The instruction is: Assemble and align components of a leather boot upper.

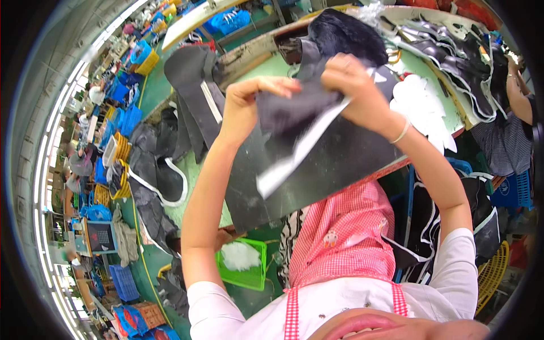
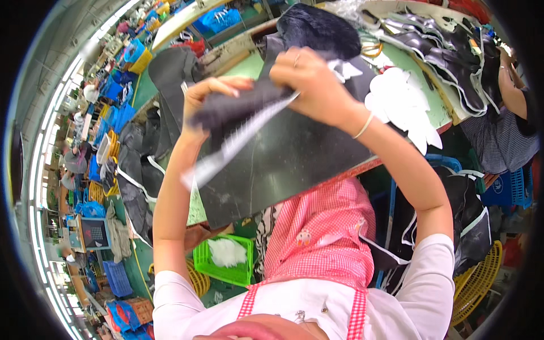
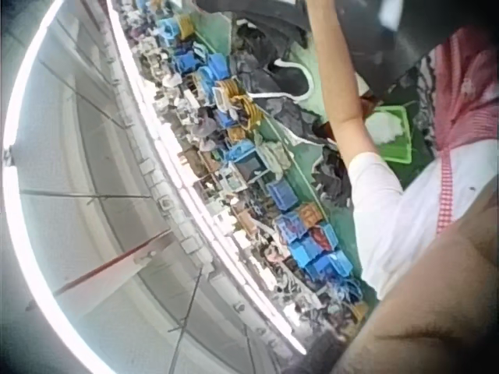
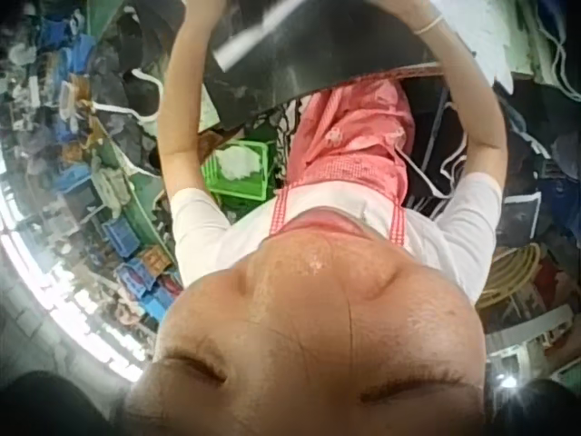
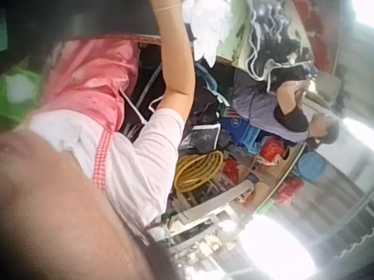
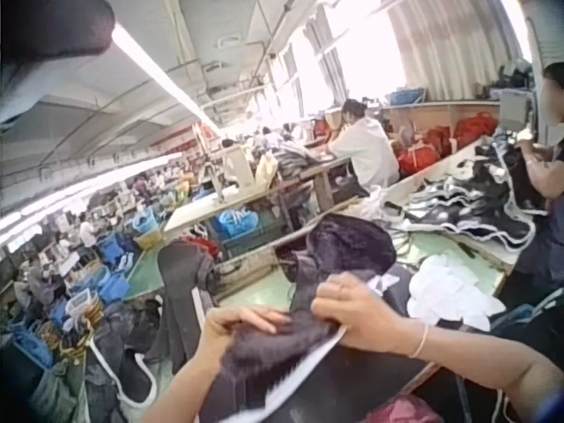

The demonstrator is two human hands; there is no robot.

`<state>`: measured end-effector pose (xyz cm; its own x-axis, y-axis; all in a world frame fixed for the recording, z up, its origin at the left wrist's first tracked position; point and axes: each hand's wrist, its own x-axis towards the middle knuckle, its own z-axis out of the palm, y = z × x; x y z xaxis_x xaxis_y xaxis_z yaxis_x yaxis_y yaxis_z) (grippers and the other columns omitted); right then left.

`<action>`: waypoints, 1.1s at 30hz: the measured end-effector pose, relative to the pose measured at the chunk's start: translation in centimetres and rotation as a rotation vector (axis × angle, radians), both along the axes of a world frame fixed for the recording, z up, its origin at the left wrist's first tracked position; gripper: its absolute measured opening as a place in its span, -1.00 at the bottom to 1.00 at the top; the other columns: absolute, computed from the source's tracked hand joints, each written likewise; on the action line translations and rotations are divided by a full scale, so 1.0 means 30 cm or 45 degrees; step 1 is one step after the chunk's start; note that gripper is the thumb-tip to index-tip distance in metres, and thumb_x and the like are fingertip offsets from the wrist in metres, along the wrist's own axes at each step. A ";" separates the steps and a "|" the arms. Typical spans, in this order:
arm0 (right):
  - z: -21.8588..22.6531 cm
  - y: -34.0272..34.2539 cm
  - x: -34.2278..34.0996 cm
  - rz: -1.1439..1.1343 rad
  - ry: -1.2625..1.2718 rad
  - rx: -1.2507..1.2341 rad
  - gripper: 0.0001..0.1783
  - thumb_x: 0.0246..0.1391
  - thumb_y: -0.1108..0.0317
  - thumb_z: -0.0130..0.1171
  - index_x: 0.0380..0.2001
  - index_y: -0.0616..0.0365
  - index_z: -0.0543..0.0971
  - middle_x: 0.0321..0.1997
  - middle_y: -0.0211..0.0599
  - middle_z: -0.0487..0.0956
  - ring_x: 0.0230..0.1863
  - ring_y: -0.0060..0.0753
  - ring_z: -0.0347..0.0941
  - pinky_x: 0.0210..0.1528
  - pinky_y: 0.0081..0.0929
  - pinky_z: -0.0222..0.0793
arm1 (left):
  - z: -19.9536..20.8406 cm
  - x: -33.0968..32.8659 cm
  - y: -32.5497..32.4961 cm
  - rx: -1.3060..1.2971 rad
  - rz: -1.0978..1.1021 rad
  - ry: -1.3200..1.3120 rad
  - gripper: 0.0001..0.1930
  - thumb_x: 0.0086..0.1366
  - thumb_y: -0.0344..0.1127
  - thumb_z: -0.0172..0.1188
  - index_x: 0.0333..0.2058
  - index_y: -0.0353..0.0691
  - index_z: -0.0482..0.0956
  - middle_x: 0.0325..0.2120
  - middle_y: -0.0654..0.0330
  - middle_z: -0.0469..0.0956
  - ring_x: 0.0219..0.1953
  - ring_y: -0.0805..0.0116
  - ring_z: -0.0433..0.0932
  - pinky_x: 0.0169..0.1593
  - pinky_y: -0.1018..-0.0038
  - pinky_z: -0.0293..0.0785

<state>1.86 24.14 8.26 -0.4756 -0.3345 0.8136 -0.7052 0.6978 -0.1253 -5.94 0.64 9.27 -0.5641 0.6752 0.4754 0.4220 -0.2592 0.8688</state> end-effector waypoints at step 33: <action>-0.253 -0.084 0.372 0.157 -1.060 -0.388 -0.43 -0.13 0.51 0.30 0.05 -0.04 0.54 0.04 -0.13 0.52 -0.07 0.07 0.53 -0.02 -0.23 0.49 | -0.262 0.026 0.018 -0.984 -0.087 -0.371 -0.55 0.10 -0.33 0.40 -0.04 -0.25 0.48 -0.34 0.27 0.52 -0.24 0.45 0.45 -0.06 0.45 0.39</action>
